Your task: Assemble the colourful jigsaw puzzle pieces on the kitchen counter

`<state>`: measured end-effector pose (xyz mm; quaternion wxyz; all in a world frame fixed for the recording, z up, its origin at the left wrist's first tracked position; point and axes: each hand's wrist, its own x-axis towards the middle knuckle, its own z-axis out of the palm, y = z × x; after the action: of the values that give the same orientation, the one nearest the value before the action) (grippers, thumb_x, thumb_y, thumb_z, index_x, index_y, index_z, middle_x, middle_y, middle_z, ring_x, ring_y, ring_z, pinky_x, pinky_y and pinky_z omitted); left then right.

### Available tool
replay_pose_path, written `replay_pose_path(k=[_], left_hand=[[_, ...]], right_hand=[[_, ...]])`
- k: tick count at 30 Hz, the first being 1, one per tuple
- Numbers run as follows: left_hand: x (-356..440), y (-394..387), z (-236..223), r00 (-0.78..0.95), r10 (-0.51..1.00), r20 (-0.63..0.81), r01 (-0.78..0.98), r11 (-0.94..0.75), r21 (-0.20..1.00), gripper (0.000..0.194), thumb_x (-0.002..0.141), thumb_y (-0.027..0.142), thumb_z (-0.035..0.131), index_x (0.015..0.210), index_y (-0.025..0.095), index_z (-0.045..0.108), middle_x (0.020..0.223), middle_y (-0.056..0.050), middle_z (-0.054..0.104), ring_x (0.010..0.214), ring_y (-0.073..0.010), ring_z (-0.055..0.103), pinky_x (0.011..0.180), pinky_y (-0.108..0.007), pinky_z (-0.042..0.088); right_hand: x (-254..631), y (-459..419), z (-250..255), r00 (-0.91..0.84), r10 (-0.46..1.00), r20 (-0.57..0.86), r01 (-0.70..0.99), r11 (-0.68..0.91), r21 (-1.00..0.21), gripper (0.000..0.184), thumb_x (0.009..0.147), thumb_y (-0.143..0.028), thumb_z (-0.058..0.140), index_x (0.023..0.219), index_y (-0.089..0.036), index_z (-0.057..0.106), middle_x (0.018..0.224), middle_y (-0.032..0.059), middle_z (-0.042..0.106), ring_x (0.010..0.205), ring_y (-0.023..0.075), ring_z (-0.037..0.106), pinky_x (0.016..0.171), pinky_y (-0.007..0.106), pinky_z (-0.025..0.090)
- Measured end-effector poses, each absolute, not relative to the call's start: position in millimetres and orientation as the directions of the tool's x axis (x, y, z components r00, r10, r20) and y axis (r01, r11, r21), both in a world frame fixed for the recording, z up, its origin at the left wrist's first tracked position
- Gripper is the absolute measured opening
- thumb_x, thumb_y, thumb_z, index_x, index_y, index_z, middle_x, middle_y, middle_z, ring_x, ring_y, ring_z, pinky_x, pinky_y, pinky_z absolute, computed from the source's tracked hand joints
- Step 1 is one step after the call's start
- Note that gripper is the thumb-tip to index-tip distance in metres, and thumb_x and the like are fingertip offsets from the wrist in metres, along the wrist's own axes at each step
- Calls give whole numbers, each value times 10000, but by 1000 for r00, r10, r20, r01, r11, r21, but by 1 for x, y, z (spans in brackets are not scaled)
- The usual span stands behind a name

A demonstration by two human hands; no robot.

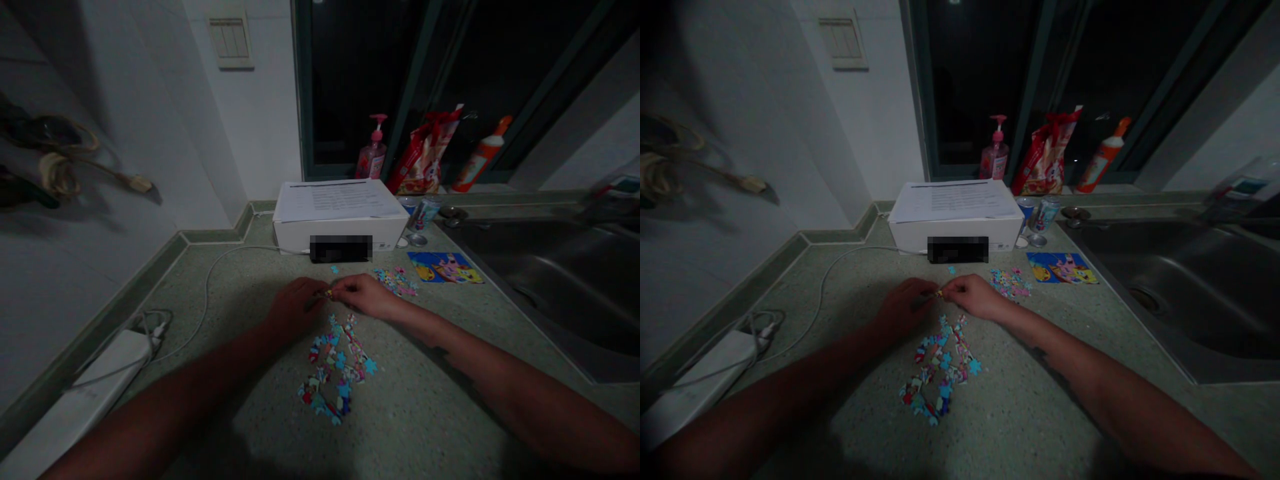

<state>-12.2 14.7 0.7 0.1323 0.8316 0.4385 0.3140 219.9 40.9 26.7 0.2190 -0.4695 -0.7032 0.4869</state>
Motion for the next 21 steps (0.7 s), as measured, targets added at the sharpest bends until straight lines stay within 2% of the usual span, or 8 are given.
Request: replay_pose_path(k=[3,6,10,13,17,21], left_hand=[[-12,15,2,442,799,407,643,-599,478,194,996,161,649,1136,225,767,1107,-68,809,1057,-246,762,982,-418,637],[-12,15,2,445,795,412,633,-605,482,151,998,169,658,1091,217,767,1081,-66,804,1047,-248,760,970,-413,635],[-12,16,2,396,813,426,638,-578,509,132,999,179,655,1084,208,752,1082,-69,797,1045,-245,751,978,-417,631],[-12,16,1,376,810,450,632,-579,515,137,991,178,651,1091,212,738,1062,-63,793,1012,-234,749,945,-414,639],[-12,15,1,376,788,487,618,-605,502,119,987,185,659,1082,199,730,1046,-72,790,1010,-236,753,935,-405,636],[-11,14,3,380,810,447,648,-578,496,141,964,170,679,1084,207,742,1052,-71,796,999,-240,755,936,-402,633]], right_hand=[[220,40,29,-484,860,-158,456,94,-885,204,936,-326,678,898,-171,805,648,-38,616,601,140,496,608,282,392],[221,40,30,-503,853,-140,476,139,-868,229,966,-322,642,944,-171,814,721,-6,692,656,161,577,645,292,446],[223,39,35,-447,889,100,538,357,-763,261,1001,-310,612,1099,-187,820,996,74,781,888,215,696,820,346,523],[224,33,39,-453,858,241,595,492,-635,291,954,-299,683,1204,-189,784,1103,101,747,914,220,694,837,347,525],[221,23,41,-513,821,249,624,556,-549,231,982,-298,675,1184,-217,754,1230,99,724,940,210,705,851,335,528],[220,21,43,-544,807,230,684,585,-435,213,1006,-290,659,1188,-228,750,1221,88,730,1016,229,716,860,331,521]])
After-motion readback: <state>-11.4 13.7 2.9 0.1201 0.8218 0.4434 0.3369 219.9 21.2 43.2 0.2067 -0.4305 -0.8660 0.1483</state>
